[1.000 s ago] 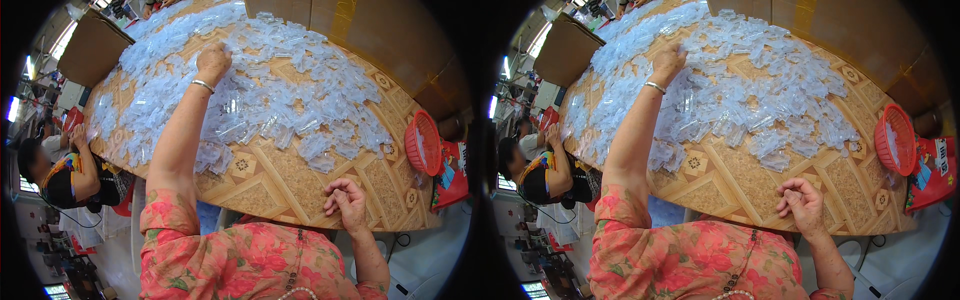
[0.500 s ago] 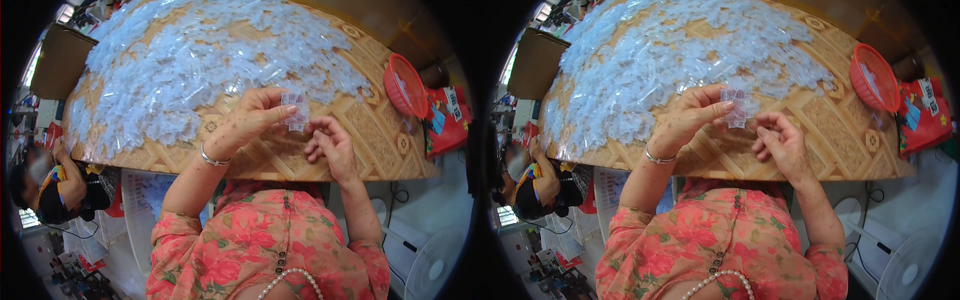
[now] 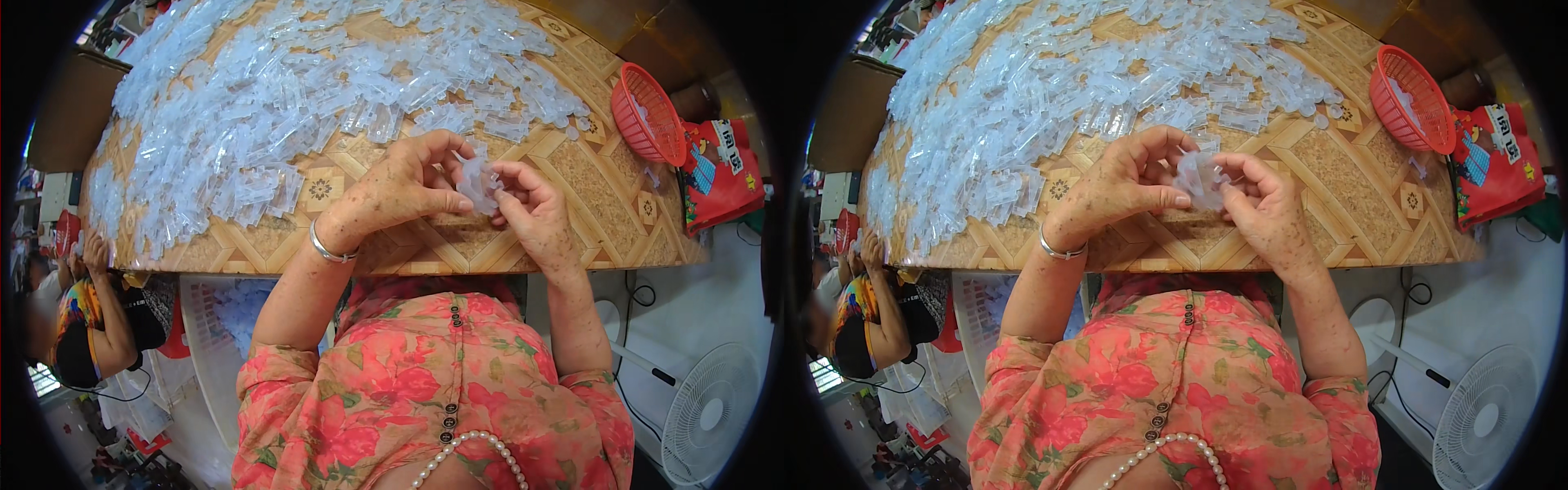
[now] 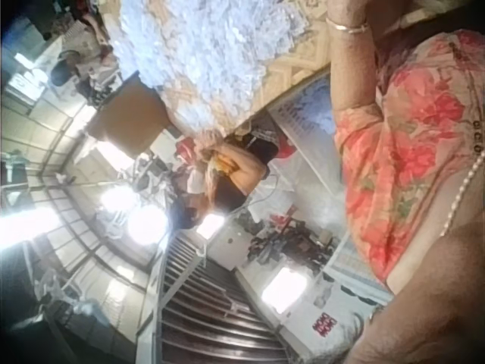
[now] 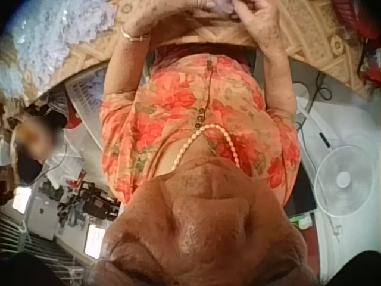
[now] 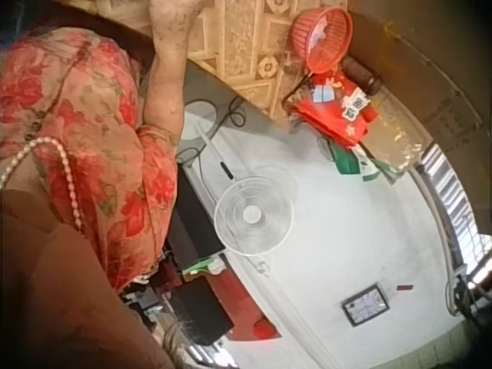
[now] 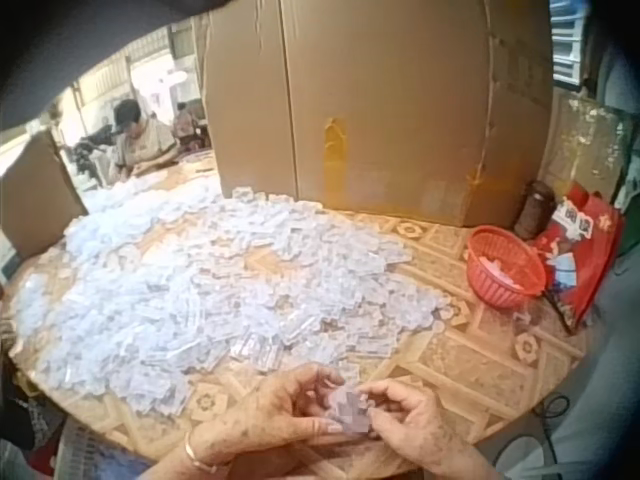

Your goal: The person sits at a table and repeatedly picks up small, clear plastic components. They manipulate the parts by hand, snapping them together to form small assemblies, and then place the finished units back onto the table. The process is repetitive, focusing on the manual assembly of identical items.

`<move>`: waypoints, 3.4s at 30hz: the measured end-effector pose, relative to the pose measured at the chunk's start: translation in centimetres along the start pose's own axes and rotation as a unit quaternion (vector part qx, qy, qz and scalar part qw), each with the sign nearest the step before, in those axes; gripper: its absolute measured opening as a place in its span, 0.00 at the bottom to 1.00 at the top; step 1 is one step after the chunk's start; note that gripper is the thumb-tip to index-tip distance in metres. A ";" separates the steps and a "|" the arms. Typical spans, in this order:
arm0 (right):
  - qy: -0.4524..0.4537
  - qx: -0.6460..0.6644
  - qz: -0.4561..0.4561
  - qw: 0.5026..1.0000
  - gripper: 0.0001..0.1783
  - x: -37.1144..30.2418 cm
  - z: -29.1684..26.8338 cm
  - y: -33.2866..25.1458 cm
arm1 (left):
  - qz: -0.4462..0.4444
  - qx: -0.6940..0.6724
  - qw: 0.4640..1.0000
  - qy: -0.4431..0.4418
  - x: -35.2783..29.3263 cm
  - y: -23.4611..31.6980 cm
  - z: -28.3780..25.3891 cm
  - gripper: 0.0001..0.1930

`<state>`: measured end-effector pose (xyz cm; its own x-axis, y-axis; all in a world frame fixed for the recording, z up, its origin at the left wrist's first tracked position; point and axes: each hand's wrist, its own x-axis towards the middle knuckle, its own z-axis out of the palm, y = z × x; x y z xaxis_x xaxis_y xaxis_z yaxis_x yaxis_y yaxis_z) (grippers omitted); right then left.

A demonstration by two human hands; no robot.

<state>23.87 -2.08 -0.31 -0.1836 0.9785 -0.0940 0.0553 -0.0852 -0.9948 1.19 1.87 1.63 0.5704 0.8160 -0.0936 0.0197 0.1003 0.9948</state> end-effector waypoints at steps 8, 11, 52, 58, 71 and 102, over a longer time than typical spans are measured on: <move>-0.051 -0.270 -0.066 0.959 0.16 1.1 -0.8 -2.2 | 0.046 0.244 0.969 -0.001 -0.6 -0.2 -2.3 0.17; 0.031 -0.279 -0.094 0.955 0.17 2.2 -0.4 -2.0 | 0.059 0.280 0.958 -0.005 -0.6 0.0 -2.2 0.18; 0.073 -0.510 -0.138 0.846 0.37 -1.2 -3.3 -2.9 | 0.139 0.348 0.919 0.122 0.4 -1.5 -0.3 0.16; 0.025 -0.551 -0.165 0.818 0.42 0.2 -3.1 -2.8 | 0.100 0.274 0.944 0.156 0.4 -1.5 -0.3 0.18; 0.118 -0.207 -0.227 0.944 0.44 1.4 1.6 -2.4 | 0.111 0.090 0.976 0.167 0.6 -1.5 0.6 0.23; 0.066 -0.248 -0.339 0.905 0.48 2.3 2.1 -2.1 | 0.101 -0.239 0.965 -0.030 0.5 -0.2 -0.2 0.36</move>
<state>21.24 -0.08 1.47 -0.2229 0.7907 0.5702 0.4136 0.6063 -0.6792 1.34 2.39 1.36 0.5697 0.8135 0.1169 -0.4695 0.2054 0.8587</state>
